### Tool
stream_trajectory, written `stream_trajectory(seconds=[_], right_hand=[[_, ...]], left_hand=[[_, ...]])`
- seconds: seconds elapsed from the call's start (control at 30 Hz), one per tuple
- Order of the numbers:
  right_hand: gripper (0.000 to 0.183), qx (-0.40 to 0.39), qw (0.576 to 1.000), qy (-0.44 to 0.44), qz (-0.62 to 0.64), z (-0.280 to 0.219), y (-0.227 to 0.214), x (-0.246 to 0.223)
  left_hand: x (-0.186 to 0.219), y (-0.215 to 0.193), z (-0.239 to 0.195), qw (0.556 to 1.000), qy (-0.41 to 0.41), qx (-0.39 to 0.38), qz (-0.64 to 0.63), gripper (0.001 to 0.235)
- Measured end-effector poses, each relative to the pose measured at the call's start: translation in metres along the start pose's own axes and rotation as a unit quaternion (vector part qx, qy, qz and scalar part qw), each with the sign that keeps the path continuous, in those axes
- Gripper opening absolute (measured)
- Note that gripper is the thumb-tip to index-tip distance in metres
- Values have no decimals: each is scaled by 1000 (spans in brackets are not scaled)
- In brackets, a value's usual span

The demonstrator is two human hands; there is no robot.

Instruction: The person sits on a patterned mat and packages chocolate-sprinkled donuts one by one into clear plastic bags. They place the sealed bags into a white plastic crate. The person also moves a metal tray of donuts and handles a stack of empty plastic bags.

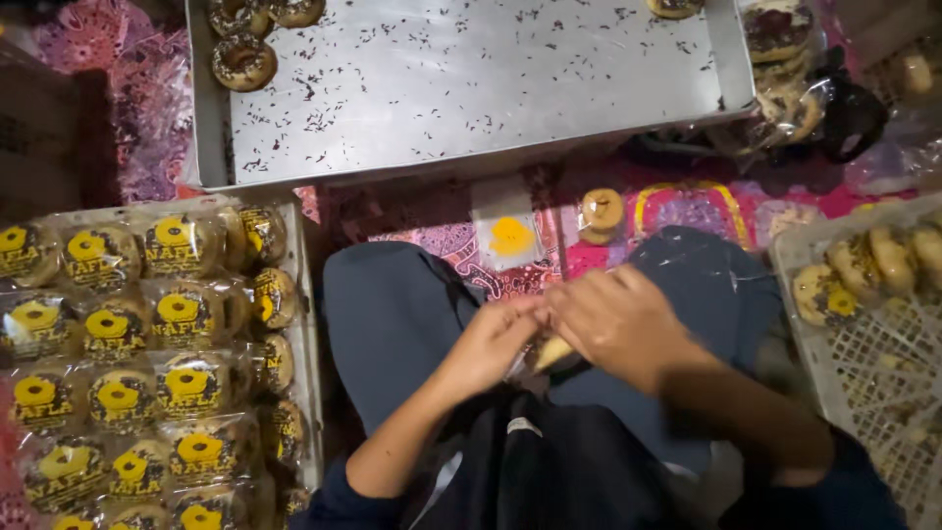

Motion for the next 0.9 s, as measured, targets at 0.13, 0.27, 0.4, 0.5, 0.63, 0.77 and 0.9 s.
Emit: stream_trajectory(seconds=[0.13, 0.27, 0.4, 0.5, 0.63, 0.77, 0.9], right_hand=[[26, -179, 980, 30, -79, 17, -14, 42], [75, -239, 929, 118, -258, 53, -25, 69], [51, -286, 899, 81, 323, 31, 33, 26], [31, -100, 641, 341, 680, 12, 80, -26], [24, 218, 458, 393, 767, 47, 118, -52], [20, 200, 570, 352, 715, 86, 138, -20], [15, 129, 783, 243, 559, 116, 169, -26]], left_hand=[[29, -11, -29, 982, 60, 50, 175, 28], [48, -31, -37, 934, 113, 0, 339, 28], [26, -36, -18, 903, 325, -26, 280, 23], [-2, -31, -14, 943, 143, 4, -302, 48], [-32, -19, -27, 921, 104, 298, -227, 24], [-75, -46, -52, 856, 122, 500, 57, 15], [-100, -82, -95, 813, 79, 560, 138, 15]])
Point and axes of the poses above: each hand's wrist, its own z-axis towards the middle knuckle, its own y-axis out of the palm, x = y × z, the point moved 1 cm from there along z, towards the middle knuckle, and after that the axes turned 6 degrees about z, right-handed, at the moved point
